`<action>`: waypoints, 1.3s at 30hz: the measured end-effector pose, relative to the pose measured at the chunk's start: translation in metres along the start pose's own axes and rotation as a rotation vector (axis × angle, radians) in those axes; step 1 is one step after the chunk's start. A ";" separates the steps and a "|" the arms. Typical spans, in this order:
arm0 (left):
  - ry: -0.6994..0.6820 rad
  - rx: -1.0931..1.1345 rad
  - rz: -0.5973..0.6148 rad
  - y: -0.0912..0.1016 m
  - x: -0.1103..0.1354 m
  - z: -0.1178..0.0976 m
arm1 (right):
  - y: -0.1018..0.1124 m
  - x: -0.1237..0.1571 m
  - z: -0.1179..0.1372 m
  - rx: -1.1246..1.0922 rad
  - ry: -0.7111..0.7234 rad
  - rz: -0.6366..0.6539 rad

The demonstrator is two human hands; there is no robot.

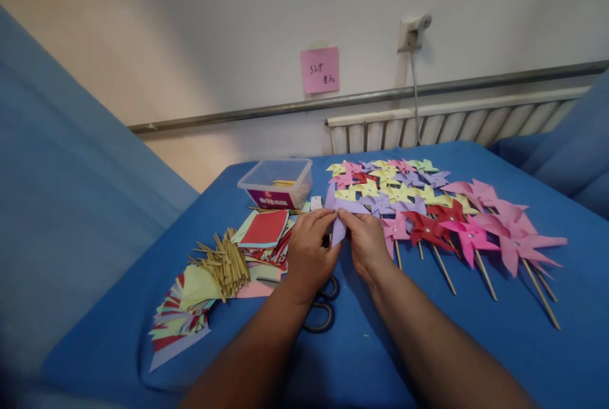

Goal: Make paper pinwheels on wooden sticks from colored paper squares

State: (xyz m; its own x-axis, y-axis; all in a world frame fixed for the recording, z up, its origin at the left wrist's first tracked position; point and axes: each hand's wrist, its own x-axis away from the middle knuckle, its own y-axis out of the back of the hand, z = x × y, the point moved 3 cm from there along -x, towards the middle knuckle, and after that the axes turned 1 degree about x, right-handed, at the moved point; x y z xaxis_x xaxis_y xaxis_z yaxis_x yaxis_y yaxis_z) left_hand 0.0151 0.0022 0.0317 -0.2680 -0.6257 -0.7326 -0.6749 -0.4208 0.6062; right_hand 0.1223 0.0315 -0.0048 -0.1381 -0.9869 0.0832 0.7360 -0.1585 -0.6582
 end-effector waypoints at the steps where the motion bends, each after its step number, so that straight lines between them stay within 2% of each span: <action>1: 0.003 0.010 0.002 -0.001 0.000 0.000 | 0.001 -0.001 0.000 0.010 -0.006 0.009; 7: 0.032 0.050 0.013 -0.005 0.000 0.003 | 0.009 -0.004 -0.001 0.115 -0.024 0.051; 12: 0.058 0.111 0.145 -0.013 0.005 0.001 | 0.027 -0.005 -0.006 0.225 -0.013 -0.061; 15: 0.099 0.106 0.216 -0.005 0.017 -0.001 | 0.033 -0.005 -0.008 0.254 -0.025 -0.099; 18: 0.140 0.058 0.220 0.026 0.034 0.010 | 0.031 -0.003 -0.008 0.231 -0.054 -0.073; 21: 0.218 -0.146 0.216 0.078 0.047 0.043 | 0.028 0.001 -0.008 0.237 -0.078 -0.036; 25: 0.321 -0.594 0.346 0.146 0.046 0.101 | 0.026 0.005 -0.010 0.274 -0.071 -0.028; 27: 0.319 -0.701 0.504 0.163 0.041 0.124 | 0.027 0.006 -0.013 0.298 -0.065 -0.028; 30: 0.304 -0.689 0.724 0.165 0.034 0.143 | 0.028 0.006 -0.015 0.323 -0.059 -0.007; 33: 0.271 -0.661 0.840 0.154 0.031 0.149 | 0.029 0.004 -0.015 0.337 -0.048 -0.008; 35: 0.246 -0.654 0.868 0.148 0.031 0.152 | 0.029 0.004 -0.015 0.349 -0.042 -0.019; 39: 0.234 -0.634 0.844 0.147 0.027 0.158 | 0.026 0.005 -0.013 0.404 -0.008 -0.038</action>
State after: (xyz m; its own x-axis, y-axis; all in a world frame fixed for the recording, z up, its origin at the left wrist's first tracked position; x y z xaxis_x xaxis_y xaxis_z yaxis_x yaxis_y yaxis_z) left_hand -0.1997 0.0271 0.0518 -0.2967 -0.9544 0.0334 0.1627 -0.0160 0.9865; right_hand 0.1320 0.0231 -0.0309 -0.1660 -0.9801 0.1089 0.9320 -0.1920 -0.3075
